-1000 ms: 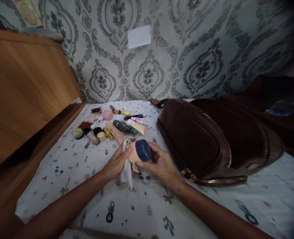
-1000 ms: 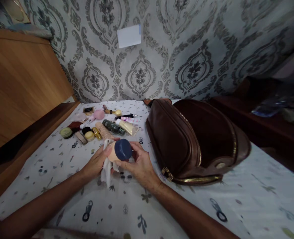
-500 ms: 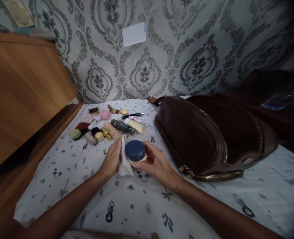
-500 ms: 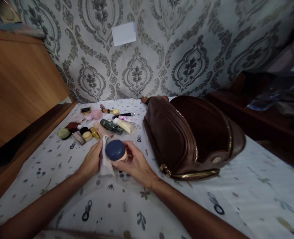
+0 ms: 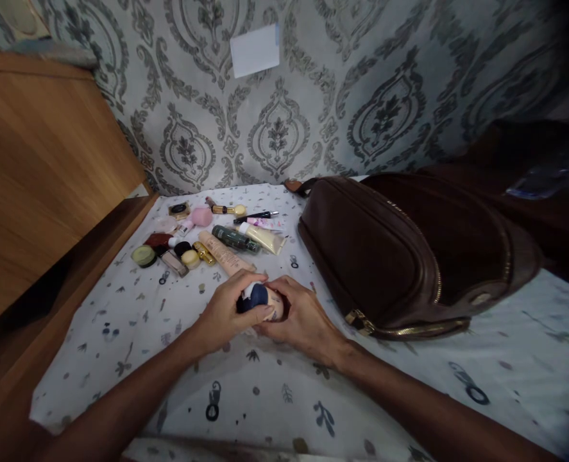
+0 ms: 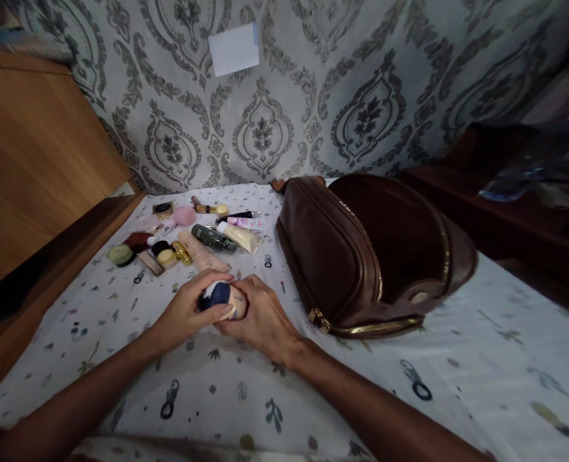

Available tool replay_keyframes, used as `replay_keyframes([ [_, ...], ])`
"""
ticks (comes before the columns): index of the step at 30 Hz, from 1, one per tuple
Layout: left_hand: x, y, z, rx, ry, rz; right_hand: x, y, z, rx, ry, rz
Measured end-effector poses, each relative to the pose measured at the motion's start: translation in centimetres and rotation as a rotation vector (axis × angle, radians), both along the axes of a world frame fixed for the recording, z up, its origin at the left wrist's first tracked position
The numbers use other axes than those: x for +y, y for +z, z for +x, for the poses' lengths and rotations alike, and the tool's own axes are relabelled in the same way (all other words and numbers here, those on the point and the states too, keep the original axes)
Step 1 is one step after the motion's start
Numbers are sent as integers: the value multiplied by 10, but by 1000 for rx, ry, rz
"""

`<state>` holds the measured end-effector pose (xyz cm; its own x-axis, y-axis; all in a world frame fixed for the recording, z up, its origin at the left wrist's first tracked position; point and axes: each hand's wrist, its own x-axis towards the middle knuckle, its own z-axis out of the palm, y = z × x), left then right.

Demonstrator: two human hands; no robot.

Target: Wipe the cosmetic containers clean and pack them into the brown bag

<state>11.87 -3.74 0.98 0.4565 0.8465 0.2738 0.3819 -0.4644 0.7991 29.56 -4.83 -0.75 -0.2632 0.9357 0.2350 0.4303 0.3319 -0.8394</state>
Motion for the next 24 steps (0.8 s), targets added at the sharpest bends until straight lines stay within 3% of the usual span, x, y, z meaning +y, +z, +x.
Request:
replay_keyframes([
  [10, -1, 6, 2, -15, -34, 343, 3, -4, 1, 129, 95, -244],
  [18, -4, 1, -4, 28, -191, 552, 11, -4, 6, 296, 66, -406],
  [21, -4, -2, -3, 112, -162, 641, 12, -4, 7, 461, 46, -457],
  [24, -3, -6, -3, 141, -104, 610, 11, -3, 6, 571, 38, -460],
])
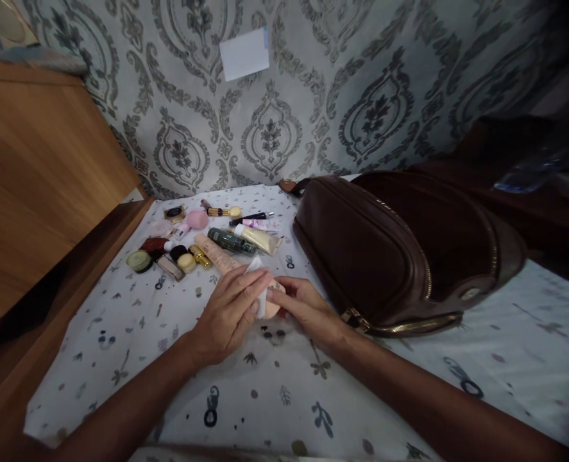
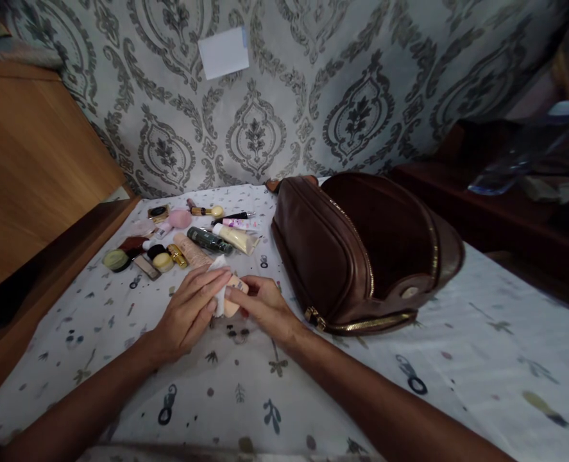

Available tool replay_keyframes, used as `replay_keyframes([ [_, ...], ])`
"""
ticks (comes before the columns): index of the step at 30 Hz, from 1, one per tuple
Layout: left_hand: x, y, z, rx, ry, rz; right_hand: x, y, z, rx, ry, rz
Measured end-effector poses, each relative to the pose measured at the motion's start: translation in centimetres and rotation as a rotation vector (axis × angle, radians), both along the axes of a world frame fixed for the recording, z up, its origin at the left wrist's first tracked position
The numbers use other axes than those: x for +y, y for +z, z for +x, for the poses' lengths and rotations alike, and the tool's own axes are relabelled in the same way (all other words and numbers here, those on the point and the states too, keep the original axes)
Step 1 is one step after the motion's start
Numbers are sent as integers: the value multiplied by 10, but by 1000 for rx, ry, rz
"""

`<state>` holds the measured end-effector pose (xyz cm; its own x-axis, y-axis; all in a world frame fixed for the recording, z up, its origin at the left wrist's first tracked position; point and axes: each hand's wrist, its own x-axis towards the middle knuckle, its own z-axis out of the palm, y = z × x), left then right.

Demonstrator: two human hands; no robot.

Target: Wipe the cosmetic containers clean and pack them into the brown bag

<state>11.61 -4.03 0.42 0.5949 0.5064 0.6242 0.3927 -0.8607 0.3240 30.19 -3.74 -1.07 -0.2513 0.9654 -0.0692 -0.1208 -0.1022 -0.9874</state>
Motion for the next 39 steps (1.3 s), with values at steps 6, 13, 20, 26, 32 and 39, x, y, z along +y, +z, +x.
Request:
replay_keyframes([
  [6, 2, -2, -1, -81, 93, -320, -3, 2, -3, 124, 48, 2],
  [13, 3, 1, 0, -161, 157, -480, -3, -6, -5, 59, 34, 65],
  [20, -2, -5, 0, -189, 188, -256, -5, -5, -9, 82, 16, 186],
  [26, -1, 17, -1, -246, 252, -107, -15, 17, 1, 110, -16, 226],
  [32, 12, 58, 43, -144, 278, -6, -43, 87, 57, 168, -229, 448],
  [39, 12, 71, 135, 386, 102, 307, 12, 129, 126, 280, -600, 530],
])
